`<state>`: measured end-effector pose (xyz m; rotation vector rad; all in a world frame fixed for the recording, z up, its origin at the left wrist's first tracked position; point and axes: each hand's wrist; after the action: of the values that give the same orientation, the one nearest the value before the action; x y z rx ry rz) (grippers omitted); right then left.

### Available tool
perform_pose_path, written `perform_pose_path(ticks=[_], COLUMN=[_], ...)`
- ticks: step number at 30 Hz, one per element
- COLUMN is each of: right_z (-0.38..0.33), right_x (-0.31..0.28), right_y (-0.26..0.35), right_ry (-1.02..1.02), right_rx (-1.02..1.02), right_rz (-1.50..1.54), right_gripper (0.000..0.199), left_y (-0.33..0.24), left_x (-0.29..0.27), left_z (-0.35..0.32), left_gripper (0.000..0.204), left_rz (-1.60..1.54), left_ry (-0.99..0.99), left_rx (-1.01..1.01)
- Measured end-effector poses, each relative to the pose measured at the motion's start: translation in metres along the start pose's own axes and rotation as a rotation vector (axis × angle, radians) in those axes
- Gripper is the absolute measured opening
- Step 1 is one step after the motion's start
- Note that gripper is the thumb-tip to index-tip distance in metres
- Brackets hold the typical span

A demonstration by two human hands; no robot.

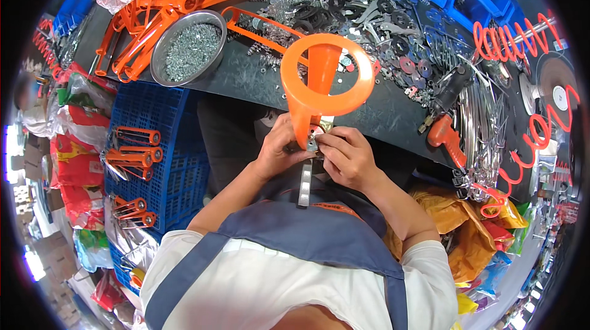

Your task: The person assembles the internal drive and trigger mechanisms of caulking guns by hand, inserting plunger rods, springs, washers, and trigger mechanisms into caulking gun frames.

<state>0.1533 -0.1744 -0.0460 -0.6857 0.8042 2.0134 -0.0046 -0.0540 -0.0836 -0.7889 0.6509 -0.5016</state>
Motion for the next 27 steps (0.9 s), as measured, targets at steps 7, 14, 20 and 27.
perform_pose_path(ticks=[7, 14, 20, 27], right_z=[-0.002, 0.000, 0.002, -0.014], right_x=[0.004, 0.002, 0.000, -0.031], right_y=[0.002, 0.001, 0.002, -0.002], right_ry=[-0.056, -0.066, -0.058, -0.091], right_rx=[0.025, 0.018, 0.019, 0.120], right_rz=[-0.005, -0.044, -0.034, -0.116], right_gripper=[0.027, 0.034, 0.038, 0.034], left_y=[-0.011, -0.007, 0.027, 0.106], left_x=[-0.019, -0.109, -0.186, -0.210], left_z=[0.004, 0.045, 0.081, 0.097], left_gripper=[0.047, 0.030, 0.034, 0.034], left_rz=[-0.035, 0.329, 0.894, 0.553], left_ry=[0.025, -0.438, -0.152, 0.323], left_rx=[-0.032, -0.053, -0.439, -0.478])
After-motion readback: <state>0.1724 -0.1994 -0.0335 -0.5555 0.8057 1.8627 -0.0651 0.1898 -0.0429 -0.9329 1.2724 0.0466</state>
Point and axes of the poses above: each hand's wrist, its own z-axis towards the middle knuckle, its own x-axis out of the palm, y = z × x, and after that the axes turned 2 degrees about -x, right-handed
